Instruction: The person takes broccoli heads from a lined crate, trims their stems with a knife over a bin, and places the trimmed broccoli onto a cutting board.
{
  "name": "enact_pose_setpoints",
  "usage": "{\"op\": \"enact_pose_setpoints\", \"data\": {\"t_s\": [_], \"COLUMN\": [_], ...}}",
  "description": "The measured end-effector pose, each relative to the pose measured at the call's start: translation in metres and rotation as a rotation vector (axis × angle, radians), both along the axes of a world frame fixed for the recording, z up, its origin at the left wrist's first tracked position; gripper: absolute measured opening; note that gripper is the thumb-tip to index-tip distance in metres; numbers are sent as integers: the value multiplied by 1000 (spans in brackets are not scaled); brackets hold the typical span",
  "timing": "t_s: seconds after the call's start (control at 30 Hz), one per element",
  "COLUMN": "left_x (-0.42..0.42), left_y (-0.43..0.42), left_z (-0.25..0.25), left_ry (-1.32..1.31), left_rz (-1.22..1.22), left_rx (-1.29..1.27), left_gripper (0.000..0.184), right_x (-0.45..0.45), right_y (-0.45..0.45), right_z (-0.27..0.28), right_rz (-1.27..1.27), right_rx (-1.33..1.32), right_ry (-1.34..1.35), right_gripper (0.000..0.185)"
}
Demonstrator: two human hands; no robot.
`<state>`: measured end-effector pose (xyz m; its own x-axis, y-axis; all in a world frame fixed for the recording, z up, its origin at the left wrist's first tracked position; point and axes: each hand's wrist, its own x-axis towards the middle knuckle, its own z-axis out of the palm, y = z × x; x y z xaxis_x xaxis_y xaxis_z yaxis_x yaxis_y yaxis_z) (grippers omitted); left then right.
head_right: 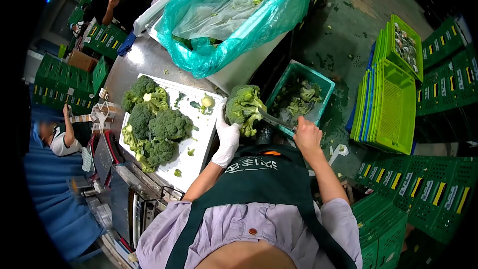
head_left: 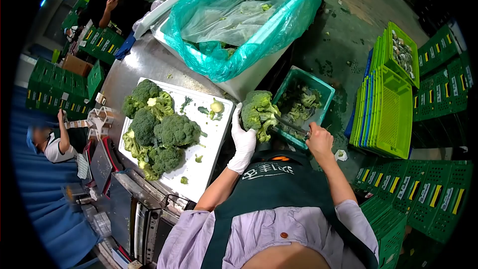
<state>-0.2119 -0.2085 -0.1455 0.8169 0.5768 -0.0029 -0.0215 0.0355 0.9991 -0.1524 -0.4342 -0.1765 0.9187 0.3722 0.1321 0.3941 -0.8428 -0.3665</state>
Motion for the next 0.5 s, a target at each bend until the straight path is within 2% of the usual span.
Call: {"op": "enact_pose_setpoints", "data": {"t_s": [0.1, 0.17, 0.27, 0.37, 0.5], "left_x": [-1, -3, -4, -2, -1], "left_y": [2, 6, 9, 7, 6], "left_z": [-4, -12, -14, -8, -15], "left_ry": [-26, -27, -52, -90, -103], "left_rz": [6, -3, 2, 0, -22], "left_rx": [-99, -62, 0, 47, -45], "left_gripper": [69, 68, 68, 67, 68], "right_x": [-1, -2, -5, -6, -3], "right_y": [0, -6, -6, -5, -3], "right_z": [1, 11, 20, 19, 10], "right_rz": [-15, 144, 150, 138, 111], "right_rx": [-57, 68, 196, 175, 107], "right_ry": [29, -25, -117, -116, -60], "right_gripper": [24, 20, 22, 19, 19]}}
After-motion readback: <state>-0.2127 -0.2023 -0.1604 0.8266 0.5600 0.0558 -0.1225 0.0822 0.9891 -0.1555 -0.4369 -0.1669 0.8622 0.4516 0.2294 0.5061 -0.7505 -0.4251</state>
